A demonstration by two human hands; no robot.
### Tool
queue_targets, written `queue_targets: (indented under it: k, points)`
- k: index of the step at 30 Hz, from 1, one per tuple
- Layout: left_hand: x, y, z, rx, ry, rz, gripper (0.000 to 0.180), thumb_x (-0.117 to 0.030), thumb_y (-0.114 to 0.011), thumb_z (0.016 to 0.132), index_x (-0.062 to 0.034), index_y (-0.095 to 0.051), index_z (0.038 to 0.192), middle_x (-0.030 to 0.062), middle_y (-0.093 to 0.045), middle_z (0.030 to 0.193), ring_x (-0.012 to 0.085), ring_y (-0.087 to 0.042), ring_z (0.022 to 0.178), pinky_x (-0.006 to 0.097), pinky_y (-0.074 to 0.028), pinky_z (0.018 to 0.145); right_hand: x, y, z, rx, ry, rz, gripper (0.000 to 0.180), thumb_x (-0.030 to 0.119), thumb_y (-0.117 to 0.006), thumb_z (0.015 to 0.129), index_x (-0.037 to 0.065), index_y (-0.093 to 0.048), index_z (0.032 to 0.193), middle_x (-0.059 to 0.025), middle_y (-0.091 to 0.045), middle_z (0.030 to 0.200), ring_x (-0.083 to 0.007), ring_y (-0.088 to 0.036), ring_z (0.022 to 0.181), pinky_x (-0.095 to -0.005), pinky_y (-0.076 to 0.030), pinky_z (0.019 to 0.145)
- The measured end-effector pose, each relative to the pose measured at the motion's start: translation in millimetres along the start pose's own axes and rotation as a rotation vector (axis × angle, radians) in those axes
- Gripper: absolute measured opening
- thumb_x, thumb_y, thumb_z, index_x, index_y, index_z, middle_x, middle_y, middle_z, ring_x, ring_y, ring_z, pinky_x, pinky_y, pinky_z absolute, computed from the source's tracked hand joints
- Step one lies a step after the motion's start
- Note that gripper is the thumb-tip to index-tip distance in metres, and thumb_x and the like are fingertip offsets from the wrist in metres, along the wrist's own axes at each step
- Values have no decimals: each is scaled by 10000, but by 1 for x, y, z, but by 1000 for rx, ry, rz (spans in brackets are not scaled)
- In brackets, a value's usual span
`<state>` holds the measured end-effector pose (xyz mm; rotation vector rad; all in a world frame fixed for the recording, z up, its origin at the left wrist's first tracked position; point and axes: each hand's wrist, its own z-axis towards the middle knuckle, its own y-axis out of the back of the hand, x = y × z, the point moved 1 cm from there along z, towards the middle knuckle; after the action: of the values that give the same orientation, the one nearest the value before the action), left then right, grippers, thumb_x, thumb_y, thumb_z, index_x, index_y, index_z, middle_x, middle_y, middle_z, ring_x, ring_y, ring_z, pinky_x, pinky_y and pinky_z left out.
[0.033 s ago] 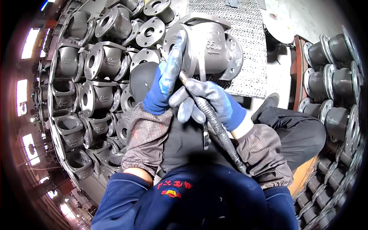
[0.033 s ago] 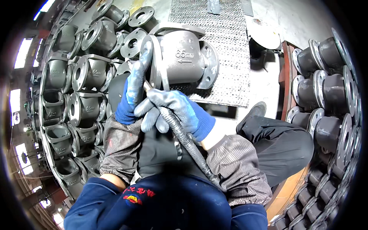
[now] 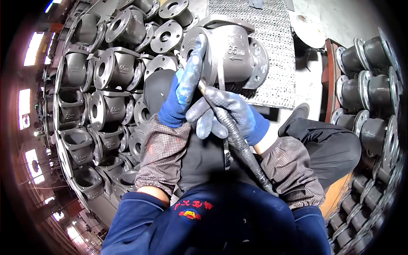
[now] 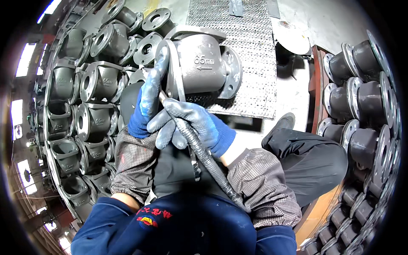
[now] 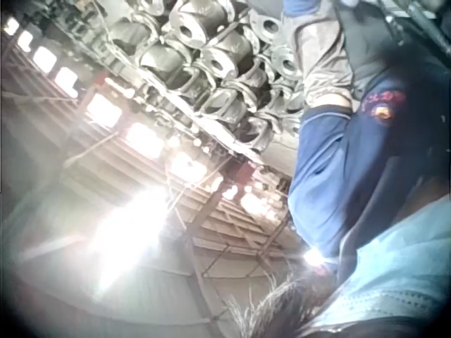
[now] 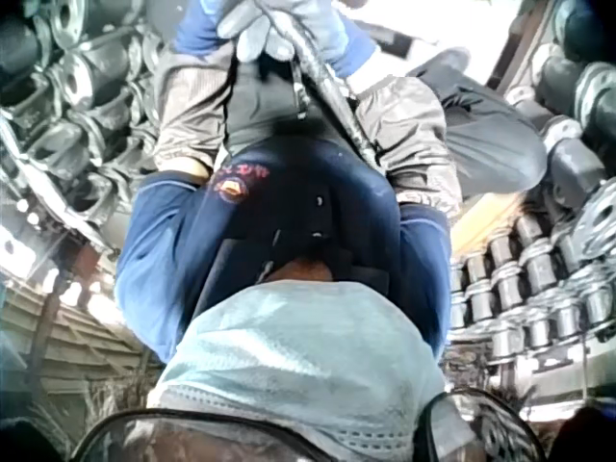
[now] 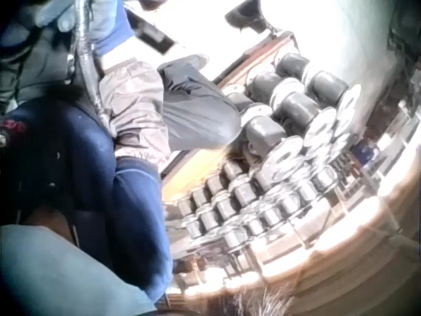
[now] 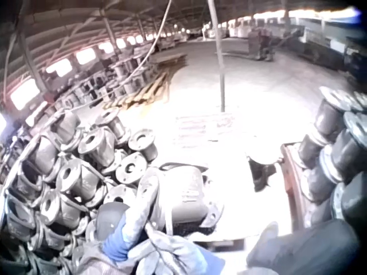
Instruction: The person handles industrial metal fittings, using a handheld grinding tool to smooth the interior and exterior surfaces of the metal components.
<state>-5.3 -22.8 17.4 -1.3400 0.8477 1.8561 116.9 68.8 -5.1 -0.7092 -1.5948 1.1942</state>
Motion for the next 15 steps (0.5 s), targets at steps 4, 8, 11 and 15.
queue_targets:
  k: [4,8,11,15]
  points:
    - [10,6,-6,-3,-40,437,477,-164,-386,997,-24,-303,1445,101,-521,1028,178,-544,901,289,-449,804,9,-18,-3,-442,-53,-576,479,423,-568,911,-47,-654,950,-151,-673,678,-144,-587,449,-249,-460,417]
    - [12,-2,-7,-61,78,428,421,-216,-439,986,-33,-424,1365,26,-504,751,122,-517,653,267,-453,621,2,-27,1,-1046,295,-2110,283,343,-634,823,86,-616,706,-98,-638,637,-292,-641,576,-411,-497,519]
    - [16,-4,-10,-160,213,194,365,-261,-466,982,-17,-507,1249,34,-501,765,125,-521,666,266,-454,629,-1,-21,0,-1019,336,-2051,230,284,-709,772,63,-646,796,-123,-650,727,-325,-635,669,-397,-481,554]
    - [26,1,-1,-107,-50,463,458,-277,-538,948,14,-457,1293,179,-607,1088,284,-609,949,365,-471,819,8,-15,-22,-967,365,-1383,260,272,-702,830,36,-667,935,-75,-653,699,-151,-613,589,-298,-481,533]
